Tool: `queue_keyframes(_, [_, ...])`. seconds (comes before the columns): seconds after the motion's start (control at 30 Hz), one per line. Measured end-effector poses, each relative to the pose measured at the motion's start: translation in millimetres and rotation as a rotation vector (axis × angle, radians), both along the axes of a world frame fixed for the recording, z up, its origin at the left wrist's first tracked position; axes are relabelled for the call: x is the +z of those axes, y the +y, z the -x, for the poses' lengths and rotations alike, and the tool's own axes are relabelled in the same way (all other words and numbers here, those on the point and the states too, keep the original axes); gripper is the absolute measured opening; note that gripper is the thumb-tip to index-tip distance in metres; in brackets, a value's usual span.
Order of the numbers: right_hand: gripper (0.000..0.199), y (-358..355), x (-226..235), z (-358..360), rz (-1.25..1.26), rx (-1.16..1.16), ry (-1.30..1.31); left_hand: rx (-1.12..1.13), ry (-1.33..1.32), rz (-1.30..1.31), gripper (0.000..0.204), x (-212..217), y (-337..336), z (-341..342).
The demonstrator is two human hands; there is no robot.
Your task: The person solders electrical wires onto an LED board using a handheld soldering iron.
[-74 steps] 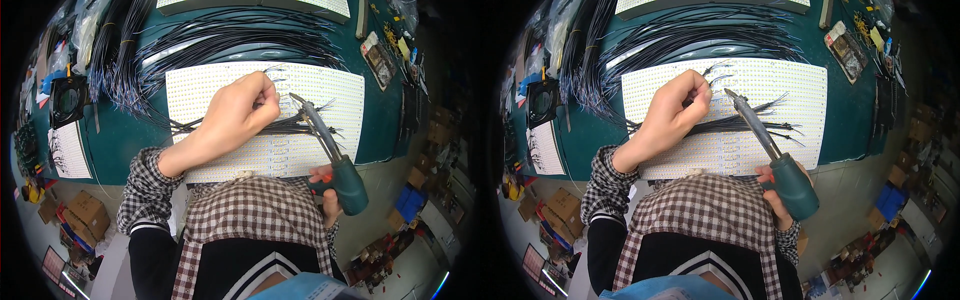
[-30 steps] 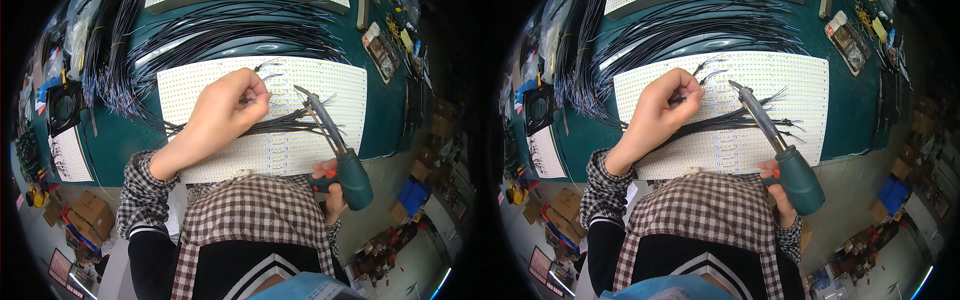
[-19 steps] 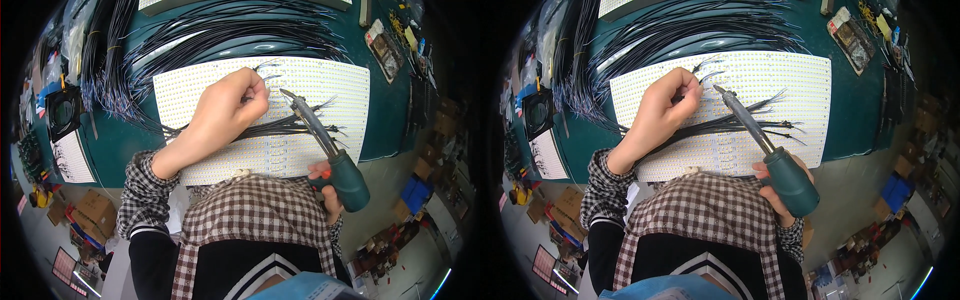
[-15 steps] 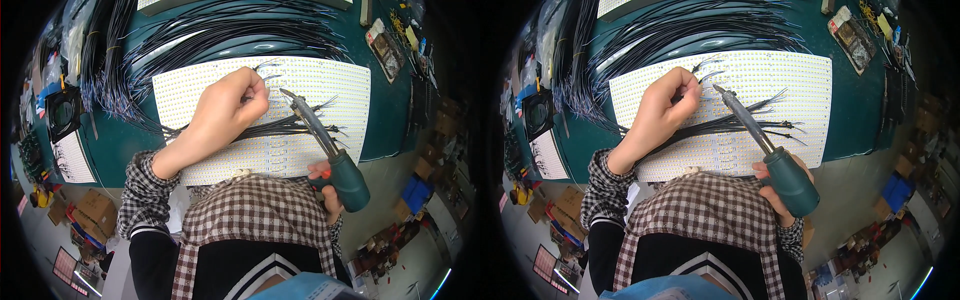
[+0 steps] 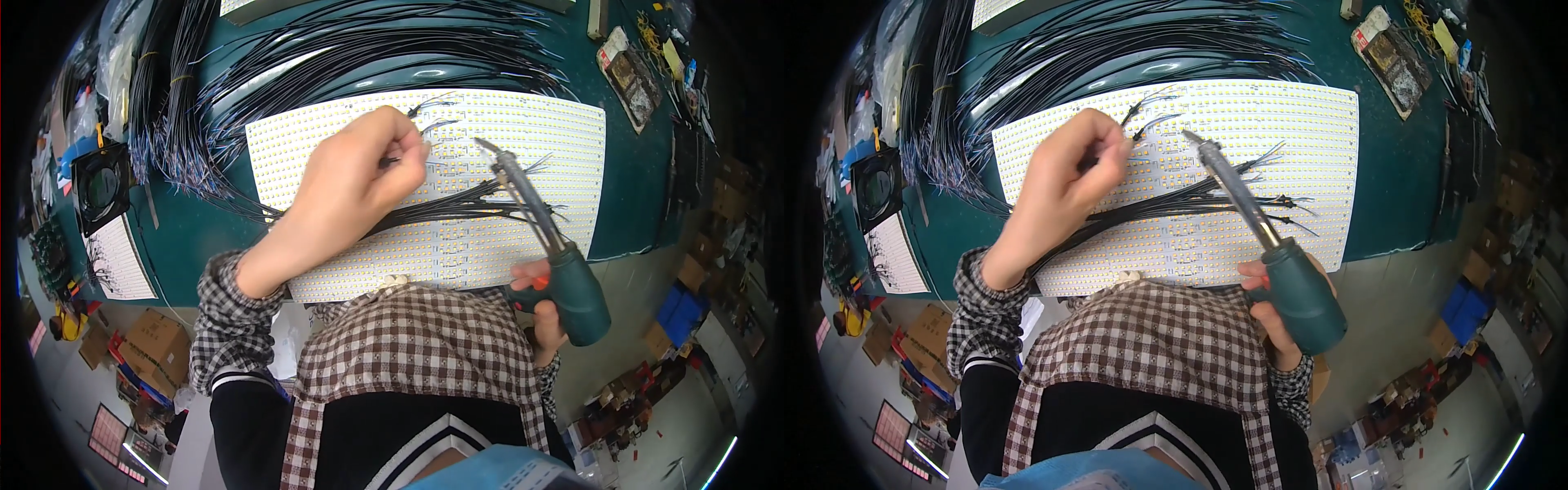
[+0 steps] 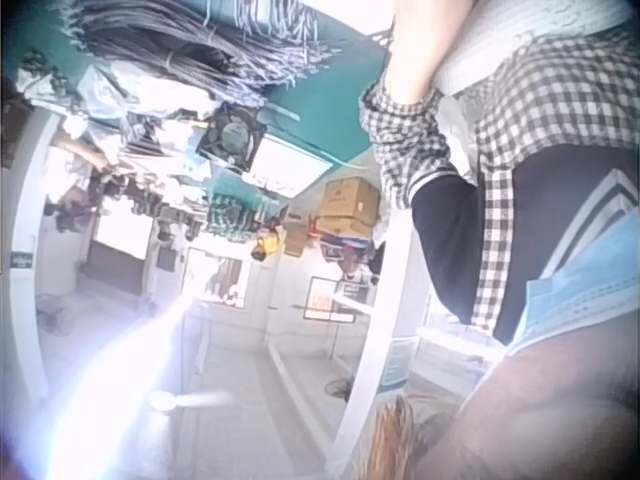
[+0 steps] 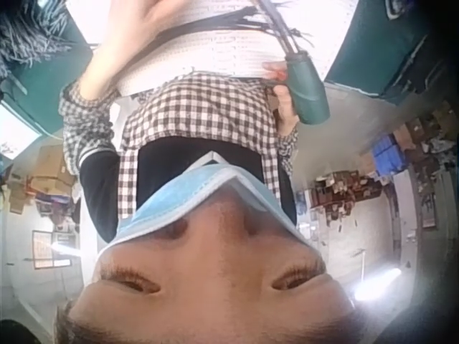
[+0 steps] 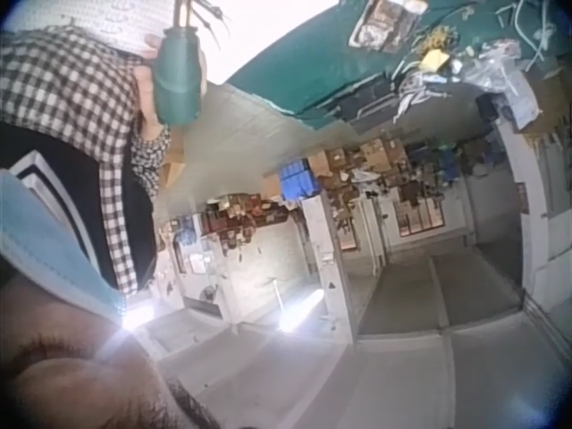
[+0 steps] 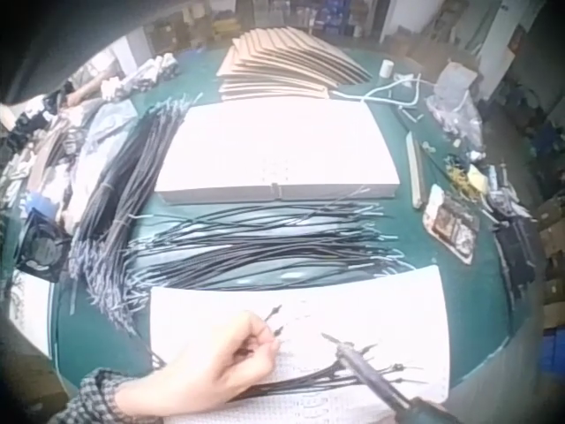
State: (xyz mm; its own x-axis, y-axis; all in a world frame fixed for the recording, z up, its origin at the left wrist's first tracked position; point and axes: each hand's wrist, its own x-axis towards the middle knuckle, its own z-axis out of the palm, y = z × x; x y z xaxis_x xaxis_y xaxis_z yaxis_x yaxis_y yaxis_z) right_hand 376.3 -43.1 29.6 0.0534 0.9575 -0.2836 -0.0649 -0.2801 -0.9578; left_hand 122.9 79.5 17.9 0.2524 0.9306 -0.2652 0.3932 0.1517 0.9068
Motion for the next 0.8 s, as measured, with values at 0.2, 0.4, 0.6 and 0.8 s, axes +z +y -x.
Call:
queue_keyframes(0.2, [0.065,2,0,-1,0.036,-0.047,-0.102,-0.183,0.130,-0.099,0.009,-3,8,-6])
queue_keyframes(0.4, [0.067,-2,-2,-8,0.040,-0.003,-0.089,-0.172,0.223,-0.200,0.013,-17,17,-20])
queue_keyframes(0.6, [0.068,5,-2,-4,0.012,-0.012,-0.111,-0.143,0.241,-0.251,0.012,-16,16,-19])
queue_keyframes(0.8, [0.069,9,2,-2,0.026,0.049,-0.129,-0.213,0.369,-0.350,0.012,-28,22,-19])
